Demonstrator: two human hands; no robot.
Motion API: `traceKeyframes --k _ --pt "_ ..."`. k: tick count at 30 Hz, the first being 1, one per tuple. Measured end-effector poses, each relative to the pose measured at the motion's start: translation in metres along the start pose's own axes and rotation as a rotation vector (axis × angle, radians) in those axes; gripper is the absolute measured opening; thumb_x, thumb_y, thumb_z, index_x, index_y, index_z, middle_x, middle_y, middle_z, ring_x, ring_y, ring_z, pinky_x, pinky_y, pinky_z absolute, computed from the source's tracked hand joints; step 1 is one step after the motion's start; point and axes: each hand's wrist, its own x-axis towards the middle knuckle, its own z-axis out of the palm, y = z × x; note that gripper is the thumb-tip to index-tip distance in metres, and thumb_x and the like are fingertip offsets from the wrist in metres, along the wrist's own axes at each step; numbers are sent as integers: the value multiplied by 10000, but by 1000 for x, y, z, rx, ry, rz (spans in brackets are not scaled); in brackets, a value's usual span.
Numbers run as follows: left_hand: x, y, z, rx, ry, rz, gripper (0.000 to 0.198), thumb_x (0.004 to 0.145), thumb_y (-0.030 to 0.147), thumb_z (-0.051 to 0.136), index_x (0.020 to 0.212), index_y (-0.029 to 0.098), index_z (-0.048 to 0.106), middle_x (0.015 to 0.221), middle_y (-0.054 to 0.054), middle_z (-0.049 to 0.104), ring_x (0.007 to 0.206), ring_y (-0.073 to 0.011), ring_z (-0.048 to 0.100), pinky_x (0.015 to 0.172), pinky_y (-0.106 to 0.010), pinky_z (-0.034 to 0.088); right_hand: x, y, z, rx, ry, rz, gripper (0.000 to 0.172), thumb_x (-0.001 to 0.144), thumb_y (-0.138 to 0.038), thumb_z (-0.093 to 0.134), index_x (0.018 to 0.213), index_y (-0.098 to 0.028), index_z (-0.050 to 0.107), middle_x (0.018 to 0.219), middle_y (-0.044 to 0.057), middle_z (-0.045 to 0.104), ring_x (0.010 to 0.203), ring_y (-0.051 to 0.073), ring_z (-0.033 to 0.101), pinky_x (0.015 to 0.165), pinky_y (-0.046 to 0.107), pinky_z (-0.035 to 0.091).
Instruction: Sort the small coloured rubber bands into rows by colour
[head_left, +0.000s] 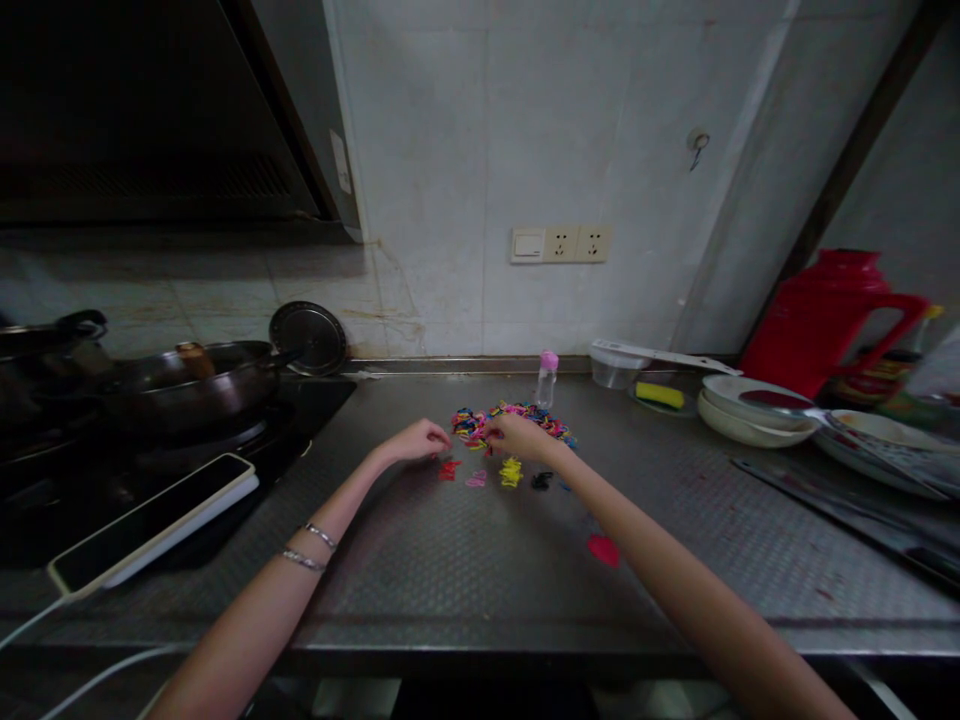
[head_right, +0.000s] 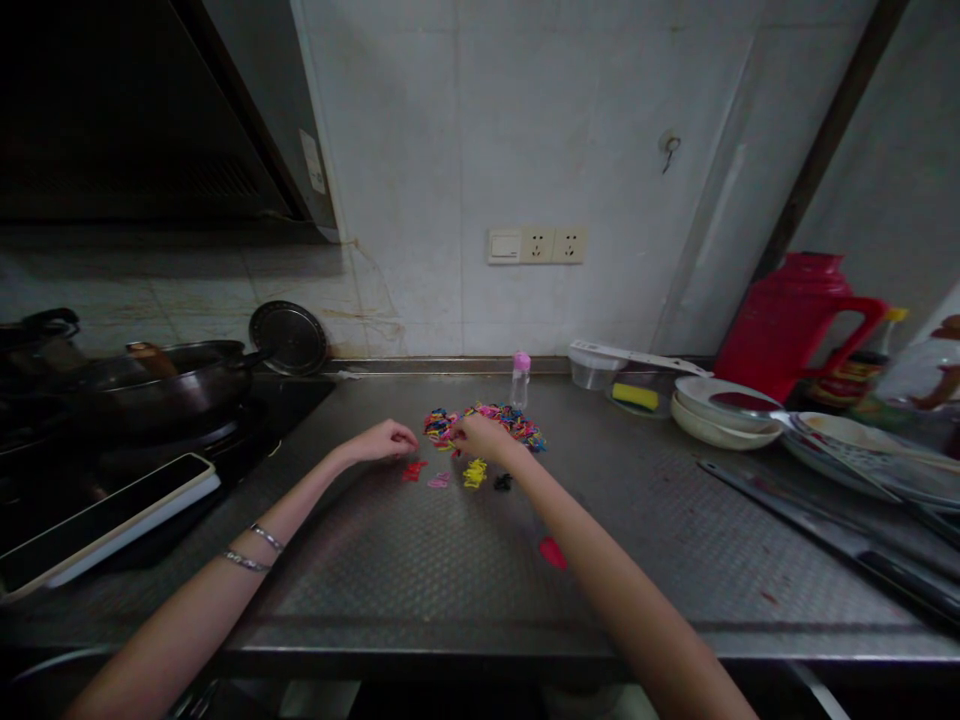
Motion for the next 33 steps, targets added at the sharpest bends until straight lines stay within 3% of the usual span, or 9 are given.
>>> traceKeyframes --k 8,16,25,33 --pt "3 -1 5 -14 151 -23 349 685 211 465 969 89 629 537 15 532 483 -84 428 470 -181 290 13 -20 23 -89 20 47 298 800 -189 430 986 -248 655 1139 60 572 967 169 571 799 235 403" --pt "6 -6 9 -49 177 -5 342 687 202 462 961 89 633 581 -2 575 510 -94 460 492 -188 316 20 -28 26 -115 3 72 287 789 -160 421 933 -246 653 992 49 641 916 188 591 754 260 426" --pt "7 -6 8 -24 182 10 356 684 191 458 976 87 633 606 -13 592 506 -90 453 490 -188 315 18 -34 20 -99 46 71 292 830 -269 420 1063 -236 593 1049 83 619 970 207 571 789 272 412" --pt "10 -14 0 -38 315 -113 255 668 201 478 793 78 664 579 -28 594 526 -107 485 493 -196 349 9 -65 20 -21 82 -17 364 794 -154 403 1109 -236 564 1031 52 638 935 173 588 758 237 419"
